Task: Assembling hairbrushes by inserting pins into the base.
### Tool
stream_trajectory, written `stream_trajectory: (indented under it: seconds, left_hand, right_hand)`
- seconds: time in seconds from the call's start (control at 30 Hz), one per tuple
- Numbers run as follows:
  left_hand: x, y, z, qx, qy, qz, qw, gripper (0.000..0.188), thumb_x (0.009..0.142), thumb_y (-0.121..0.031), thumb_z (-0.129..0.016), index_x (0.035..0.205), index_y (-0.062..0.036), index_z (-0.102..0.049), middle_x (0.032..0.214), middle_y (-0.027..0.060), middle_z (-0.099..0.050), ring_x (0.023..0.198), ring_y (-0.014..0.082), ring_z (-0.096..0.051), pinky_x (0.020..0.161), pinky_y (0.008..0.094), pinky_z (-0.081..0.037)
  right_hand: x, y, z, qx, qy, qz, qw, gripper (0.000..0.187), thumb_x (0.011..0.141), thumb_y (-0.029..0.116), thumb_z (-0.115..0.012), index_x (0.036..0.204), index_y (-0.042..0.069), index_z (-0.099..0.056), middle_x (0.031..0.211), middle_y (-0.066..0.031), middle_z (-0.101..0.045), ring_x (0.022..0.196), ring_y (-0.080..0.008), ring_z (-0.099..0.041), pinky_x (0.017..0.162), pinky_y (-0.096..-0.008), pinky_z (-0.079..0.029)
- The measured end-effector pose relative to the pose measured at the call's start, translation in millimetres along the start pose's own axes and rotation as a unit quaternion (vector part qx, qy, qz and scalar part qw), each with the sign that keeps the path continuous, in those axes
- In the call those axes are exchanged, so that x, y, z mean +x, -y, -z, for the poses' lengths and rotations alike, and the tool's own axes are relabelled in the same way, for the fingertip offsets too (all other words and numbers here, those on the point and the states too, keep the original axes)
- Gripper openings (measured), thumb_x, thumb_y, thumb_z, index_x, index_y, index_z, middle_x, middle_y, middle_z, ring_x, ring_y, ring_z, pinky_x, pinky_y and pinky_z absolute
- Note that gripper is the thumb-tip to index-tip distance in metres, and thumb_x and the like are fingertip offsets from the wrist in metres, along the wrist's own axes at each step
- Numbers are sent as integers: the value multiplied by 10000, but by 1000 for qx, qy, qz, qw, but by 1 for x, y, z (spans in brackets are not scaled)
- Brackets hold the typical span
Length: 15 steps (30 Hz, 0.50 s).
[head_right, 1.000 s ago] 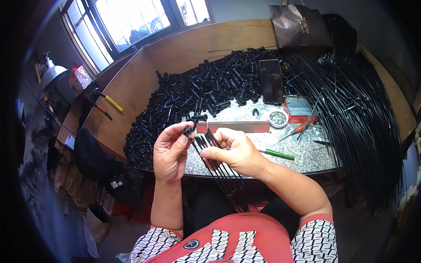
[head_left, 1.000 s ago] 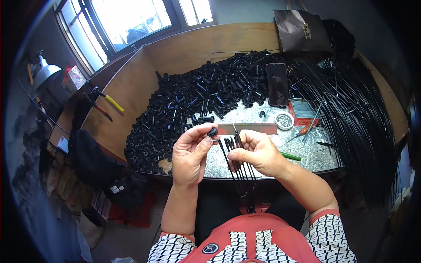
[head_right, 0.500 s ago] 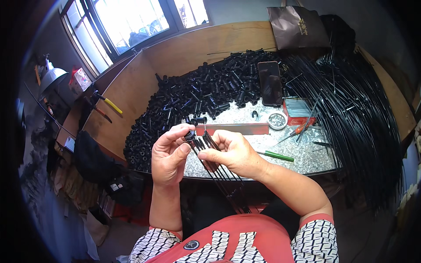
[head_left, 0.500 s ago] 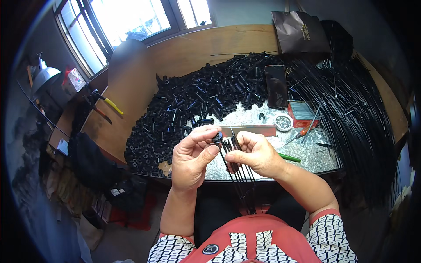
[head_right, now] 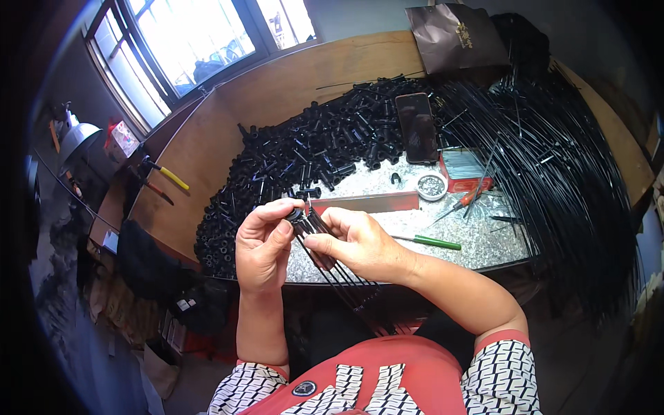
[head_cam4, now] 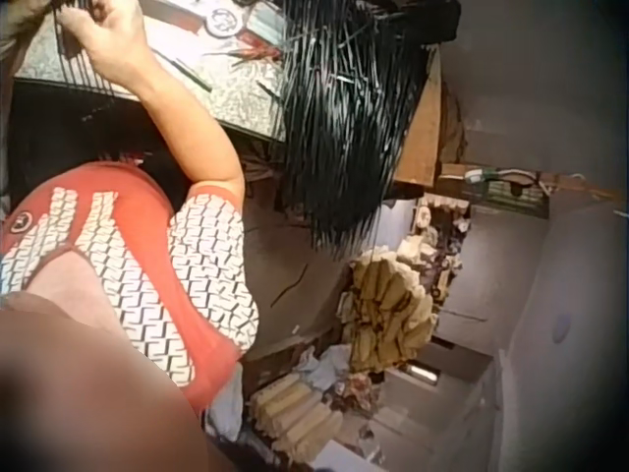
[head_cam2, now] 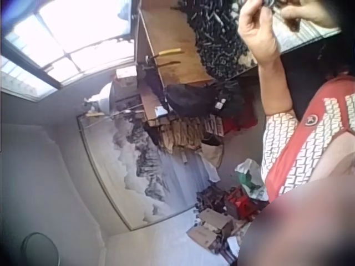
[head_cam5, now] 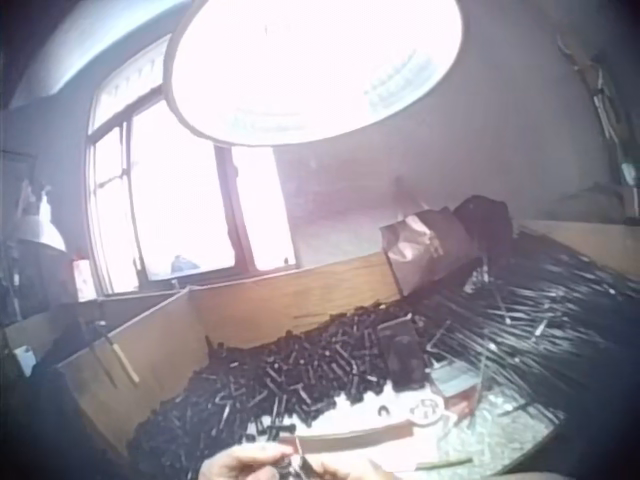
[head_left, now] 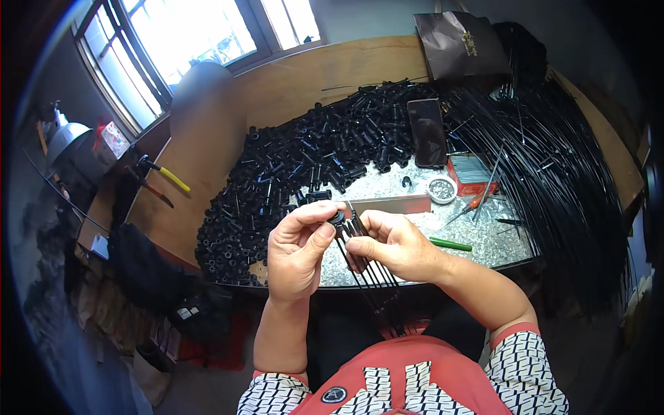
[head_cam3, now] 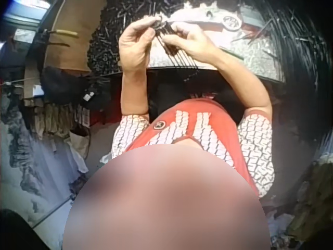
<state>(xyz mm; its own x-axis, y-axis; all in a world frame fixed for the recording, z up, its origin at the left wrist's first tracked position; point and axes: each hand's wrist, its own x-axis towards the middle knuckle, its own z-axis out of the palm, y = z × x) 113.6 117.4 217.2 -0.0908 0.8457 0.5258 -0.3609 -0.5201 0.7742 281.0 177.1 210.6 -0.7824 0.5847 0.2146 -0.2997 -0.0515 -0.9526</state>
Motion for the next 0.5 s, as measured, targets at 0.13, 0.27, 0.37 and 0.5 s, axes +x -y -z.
stream_trajectory:
  seconds: [0.13,0.27,0.37,0.5]
  left_hand:
    - [1,5,2,-43,10,5,999,213,874,54,-606,1084,27,-630,1133,168,-623,1065,215,-602,955,325,-472]
    - [2,5,2,-44,6,11,999,213,873,51,-609,1082,18,-636,1149,170,-622,1068,224,-605,962,338,-471]
    - [2,6,3,-44,10,10,999,214,873,45,-612,1083,14,-637,1148,174,-624,1070,228,-606,963,342,-472]
    - [4,7,6,-60,19,20,998,212,872,39,-615,1082,14,-638,1145,177,-627,1069,230,-607,962,344,-474]
  right_hand:
    - [1,-3,4,20,23,6,1000,167,956,151,-581,887,7,-532,733,-44,-605,653,-99,-588,599,-249,-471]
    - [4,-5,9,25,38,0,999,167,951,156,-590,898,6,-538,743,-52,-615,664,-107,-602,613,-253,-488]
    - [5,-5,9,15,38,-3,999,166,950,156,-591,903,6,-540,745,-51,-615,664,-106,-601,613,-257,-491]
    - [6,-6,11,14,55,2,998,185,963,182,-574,909,8,-539,753,-50,-610,670,-107,-600,624,-261,-501]
